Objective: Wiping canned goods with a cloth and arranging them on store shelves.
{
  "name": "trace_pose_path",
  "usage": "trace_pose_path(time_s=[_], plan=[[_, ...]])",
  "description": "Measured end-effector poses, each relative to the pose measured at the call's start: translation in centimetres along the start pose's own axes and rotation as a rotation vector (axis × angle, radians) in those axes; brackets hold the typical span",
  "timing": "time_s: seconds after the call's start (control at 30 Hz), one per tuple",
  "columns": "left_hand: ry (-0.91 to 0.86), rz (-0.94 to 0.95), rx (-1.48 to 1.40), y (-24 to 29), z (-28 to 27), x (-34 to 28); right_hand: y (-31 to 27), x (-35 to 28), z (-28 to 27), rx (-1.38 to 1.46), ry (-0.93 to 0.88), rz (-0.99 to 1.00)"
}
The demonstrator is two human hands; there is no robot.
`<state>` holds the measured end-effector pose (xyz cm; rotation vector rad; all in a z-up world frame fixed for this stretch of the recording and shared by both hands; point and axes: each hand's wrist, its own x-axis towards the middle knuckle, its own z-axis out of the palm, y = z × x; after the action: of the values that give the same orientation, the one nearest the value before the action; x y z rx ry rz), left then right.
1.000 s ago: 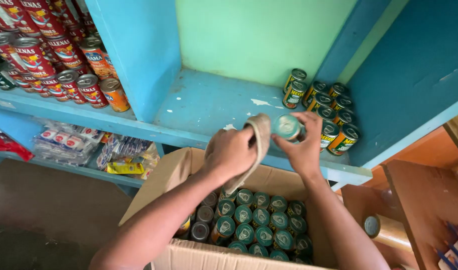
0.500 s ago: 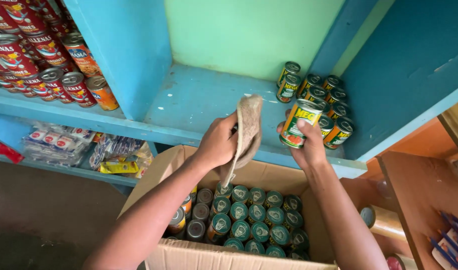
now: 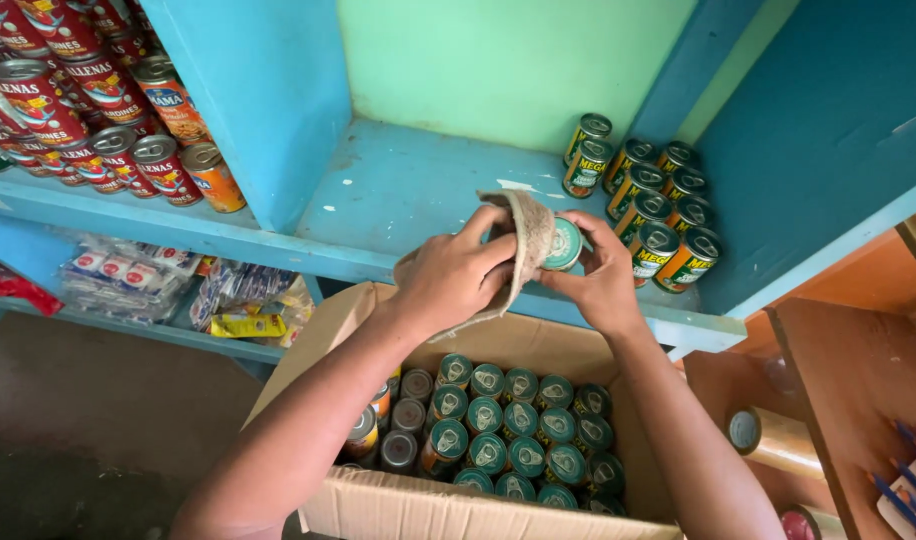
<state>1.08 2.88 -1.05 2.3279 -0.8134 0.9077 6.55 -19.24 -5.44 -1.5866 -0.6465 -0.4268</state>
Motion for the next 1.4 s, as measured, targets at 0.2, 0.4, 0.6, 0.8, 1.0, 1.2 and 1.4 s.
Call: trace_pose_path(time_s=[0.2,0.4,0.6,0.8,1.0,1.2,1.4], plan=[[0.0,0.002,0.076,-0.5,0.3,0.2,-1.5,0.0,0.5,-0.123,-0.002,-0.018],[0.055,0.046,0.104,-1.2,1.5,0.0,-1.3,-0.3,1.1,-0.164,0.02,-0.036],[-0.134,-0.191,-0.01,0.2,3.3,0.1,-1.9,-1.0,2.3,-0.284,0.053,-0.024],[-0.106,-0.492,-0.347,2.6,2.0,0.2,-2.8,-1.1,2.7,-0.502,0.111,-0.135],[0.102,-0.986,-0.779,3.7,3.9,-0.2,-2.4,-1.5,3.3,-0.827,0.094,-0.376],[0.162,-1.216,-0.933,5.8,-4.5,3.0,-2.5,-1.4,3.6,-0.818,0.053,-0.249],[0.499,-1.132,-1.274,-1.4,-1.5,1.4,-3.5,-0.1,2.1,-0.106,0.117,-0.103]])
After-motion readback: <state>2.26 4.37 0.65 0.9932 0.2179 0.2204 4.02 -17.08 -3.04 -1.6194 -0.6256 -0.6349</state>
